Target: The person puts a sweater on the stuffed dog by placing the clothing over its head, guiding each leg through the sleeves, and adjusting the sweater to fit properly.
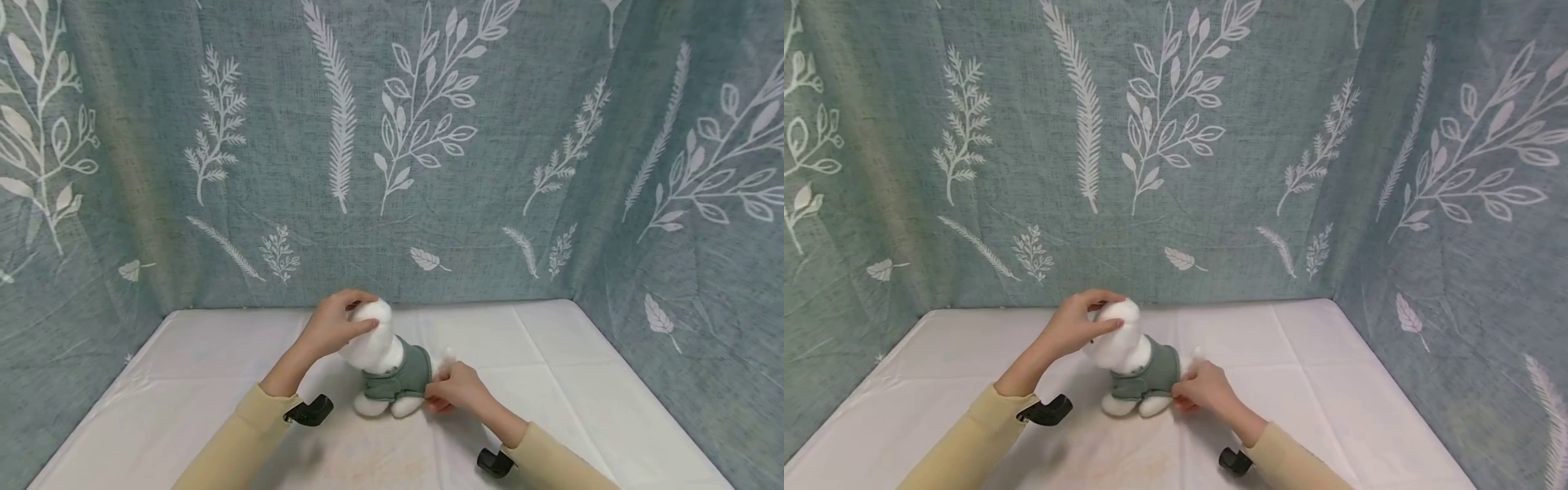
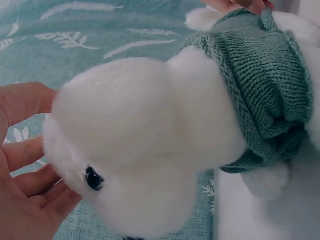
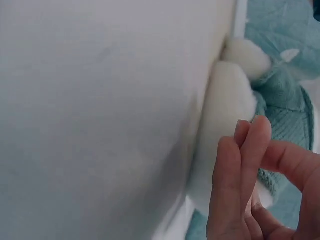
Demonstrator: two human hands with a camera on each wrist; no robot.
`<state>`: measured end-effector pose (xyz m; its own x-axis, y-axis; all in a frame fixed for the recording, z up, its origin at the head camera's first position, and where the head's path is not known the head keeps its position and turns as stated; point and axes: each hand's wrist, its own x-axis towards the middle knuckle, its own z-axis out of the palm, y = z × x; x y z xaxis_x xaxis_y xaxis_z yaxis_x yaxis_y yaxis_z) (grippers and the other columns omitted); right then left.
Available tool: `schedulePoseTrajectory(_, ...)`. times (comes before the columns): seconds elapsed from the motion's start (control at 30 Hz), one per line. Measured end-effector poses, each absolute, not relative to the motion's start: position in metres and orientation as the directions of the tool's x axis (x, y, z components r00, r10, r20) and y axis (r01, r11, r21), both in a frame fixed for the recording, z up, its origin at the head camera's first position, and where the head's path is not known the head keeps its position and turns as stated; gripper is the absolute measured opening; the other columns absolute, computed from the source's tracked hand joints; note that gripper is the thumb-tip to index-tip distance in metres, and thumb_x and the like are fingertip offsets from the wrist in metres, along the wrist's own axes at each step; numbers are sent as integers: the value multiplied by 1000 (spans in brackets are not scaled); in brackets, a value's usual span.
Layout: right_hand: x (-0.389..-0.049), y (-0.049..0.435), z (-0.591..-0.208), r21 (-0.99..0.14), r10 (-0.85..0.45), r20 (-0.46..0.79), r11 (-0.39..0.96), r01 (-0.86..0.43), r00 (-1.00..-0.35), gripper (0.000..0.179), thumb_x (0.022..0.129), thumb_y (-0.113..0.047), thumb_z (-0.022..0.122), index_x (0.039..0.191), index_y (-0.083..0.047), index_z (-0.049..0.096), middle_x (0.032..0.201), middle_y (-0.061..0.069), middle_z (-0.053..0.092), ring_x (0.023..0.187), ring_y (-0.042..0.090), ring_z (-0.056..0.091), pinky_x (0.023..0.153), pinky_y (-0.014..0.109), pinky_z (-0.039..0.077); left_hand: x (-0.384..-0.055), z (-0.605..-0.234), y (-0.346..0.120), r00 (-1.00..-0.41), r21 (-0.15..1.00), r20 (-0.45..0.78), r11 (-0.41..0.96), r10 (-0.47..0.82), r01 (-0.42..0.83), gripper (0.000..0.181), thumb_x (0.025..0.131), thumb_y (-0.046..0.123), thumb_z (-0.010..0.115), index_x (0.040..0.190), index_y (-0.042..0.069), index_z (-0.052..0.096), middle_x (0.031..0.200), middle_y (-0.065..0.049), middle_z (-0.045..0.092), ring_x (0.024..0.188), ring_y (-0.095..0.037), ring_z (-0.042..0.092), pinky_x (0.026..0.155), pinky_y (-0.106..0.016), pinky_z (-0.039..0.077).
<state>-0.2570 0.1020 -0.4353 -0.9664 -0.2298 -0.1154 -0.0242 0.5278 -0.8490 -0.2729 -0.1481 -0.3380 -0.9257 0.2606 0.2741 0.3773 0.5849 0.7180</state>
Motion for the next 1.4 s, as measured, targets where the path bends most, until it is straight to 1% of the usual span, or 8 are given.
schedulePoseTrajectory(0.23, -259, 107, -428, -842, -284, -114, 536, -59, -952, 17, 79, -18, 73, 69, -4, 71, 60, 4, 69, 55, 14, 67, 54, 31, 56, -277, -342, -150, -930, 737, 270, 568, 247, 365, 40, 86, 27, 70, 124, 19, 62, 135, -9, 53, 124, -35, 50, 89, -47, 50)
schedulePoseTrajectory(0.4, -273, 113, -404, -793, -264, -34, 595, -135, -964, 19, 83, -26, 73, 77, -8, 72, 63, 2, 68, 62, 22, 68, 59, 34, 56, -280, -345, -152, -939, 789, 248, 512, 240, 340, 41, 85, 30, 72, 124, 19, 62, 136, -9, 53, 126, -36, 48, 82, -43, 53)
schedulePoseTrajectory(0.57, -303, 108, -385, -774, -214, 44, 610, -169, -976, 12, 85, -22, 71, 87, -10, 71, 73, 1, 69, 65, 18, 66, 61, 31, 56, -283, -349, -159, -944, 850, 224, 425, 244, 311, 45, 84, 31, 73, 125, 19, 61, 137, -8, 52, 128, -33, 48, 88, -43, 52)
schedulePoseTrajectory(0.7, -326, 101, -389, -757, -279, -38, 634, -155, -959, 14, 86, -23, 70, 92, -11, 72, 80, 1, 69, 70, 11, 65, 64, 27, 55, -283, -349, -161, -945, 859, 221, 410, 242, 306, 46, 83, 33, 73, 125, 20, 60, 136, -7, 53, 126, -32, 50, 91, -44, 51)
schedulePoseTrajectory(0.97, -354, 98, -400, -734, -451, -271, 668, -121, -851, 20, 91, -25, 64, 91, -7, 74, 62, -2, 55, 59, 9, 54, 61, 24, 51, -284, -350, -159, -943, 861, 213, 406, 256, 305, 48, 83, 33, 73, 127, 18, 59, 136, -9, 53, 126, -34, 49, 91, -44, 51)
schedulePoseTrajectory(1.27, -361, 99, -403, -763, -595, -278, 613, -203, -754, 20, 93, -12, 57, 99, -1, 72, 80, -1, 65, 66, 9, 54, 65, 24, 48, -282, -348, -156, -947, 860, 192, 420, 258, 289, 44, 87, 20, 69, 129, 11, 58, 139, -15, 49, 128, -39, 46, 85, -44, 52)
schedulePoseTrajectory(1.33, -359, 98, -405, -747, -565, -287, 637, -188, -773, 18, 92, -10, 57, 91, -3, 73, 75, -2, 64, 62, 9, 50, 61, 23, 46, -281, -348, -155, -946, 857, 195, 424, 258, 292, 43, 87, 21, 70, 127, 13, 59, 139, -14, 50, 128, -38, 46, 82, -43, 53)
schedulePoseTrajectory(1.4, -357, 96, -408, -721, -506, -312, 677, -147, -804, 22, 92, -11, 58, 73, -6, 70, 63, -4, 57, 56, 8, 45, 57, 22, 42, -280, -347, -155, -946, 853, 201, 429, 256, 298, 43, 86, 24, 71, 126, 16, 60, 138, -12, 51, 127, -36, 47, 82, -42, 53)
